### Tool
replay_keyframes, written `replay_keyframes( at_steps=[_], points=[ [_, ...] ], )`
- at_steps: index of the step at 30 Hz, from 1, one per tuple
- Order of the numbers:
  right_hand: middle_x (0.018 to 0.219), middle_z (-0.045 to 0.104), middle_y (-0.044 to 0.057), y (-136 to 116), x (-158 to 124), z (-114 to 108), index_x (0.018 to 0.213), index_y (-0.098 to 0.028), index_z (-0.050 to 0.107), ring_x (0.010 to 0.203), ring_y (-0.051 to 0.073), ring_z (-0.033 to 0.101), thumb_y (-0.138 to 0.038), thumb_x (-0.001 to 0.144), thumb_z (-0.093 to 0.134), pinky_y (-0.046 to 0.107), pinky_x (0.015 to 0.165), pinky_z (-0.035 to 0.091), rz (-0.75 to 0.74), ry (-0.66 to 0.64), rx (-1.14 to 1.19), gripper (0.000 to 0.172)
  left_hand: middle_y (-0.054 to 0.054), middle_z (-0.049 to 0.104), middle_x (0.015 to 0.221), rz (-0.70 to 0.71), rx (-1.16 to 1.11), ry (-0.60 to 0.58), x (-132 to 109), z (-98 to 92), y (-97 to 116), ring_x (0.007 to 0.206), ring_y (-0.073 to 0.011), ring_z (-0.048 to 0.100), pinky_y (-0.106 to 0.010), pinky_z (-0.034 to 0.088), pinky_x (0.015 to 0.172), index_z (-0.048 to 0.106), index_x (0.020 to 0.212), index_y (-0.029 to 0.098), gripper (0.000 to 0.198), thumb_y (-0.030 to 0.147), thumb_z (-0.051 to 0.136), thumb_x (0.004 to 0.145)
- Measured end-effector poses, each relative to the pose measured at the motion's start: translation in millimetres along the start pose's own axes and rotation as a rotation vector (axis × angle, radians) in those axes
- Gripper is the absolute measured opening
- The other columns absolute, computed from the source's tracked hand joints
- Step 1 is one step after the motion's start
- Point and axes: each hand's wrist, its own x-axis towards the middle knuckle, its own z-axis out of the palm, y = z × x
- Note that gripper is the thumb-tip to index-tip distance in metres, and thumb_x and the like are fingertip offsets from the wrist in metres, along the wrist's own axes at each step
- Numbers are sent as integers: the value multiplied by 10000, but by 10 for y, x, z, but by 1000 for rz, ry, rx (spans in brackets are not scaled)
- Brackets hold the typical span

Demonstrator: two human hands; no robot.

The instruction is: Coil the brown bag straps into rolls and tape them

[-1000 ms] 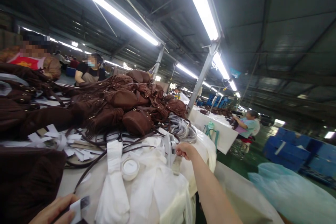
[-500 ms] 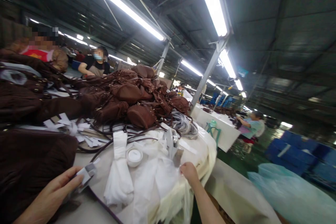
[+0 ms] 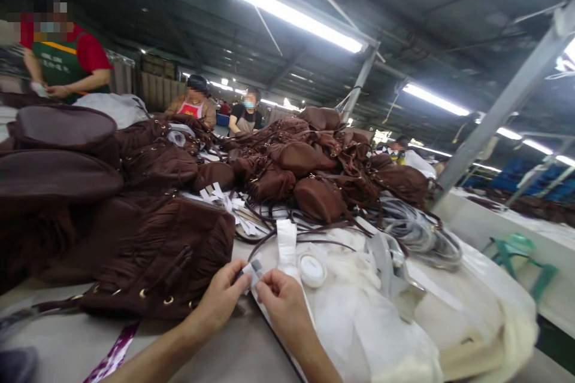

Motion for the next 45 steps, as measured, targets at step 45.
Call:
replay_keyframes(
  at_steps=[45],
  points=[
    [663,609,-18,155,-150,-8,869,-196,550,559,111,475,-422,810,650,228,526,349,-62,-181,238,254,37,458,645,-90,-127,-56,20,-24,-16,649,-134,442,-225,338,582,489,702,187,147,301,490,794]
  ],
)
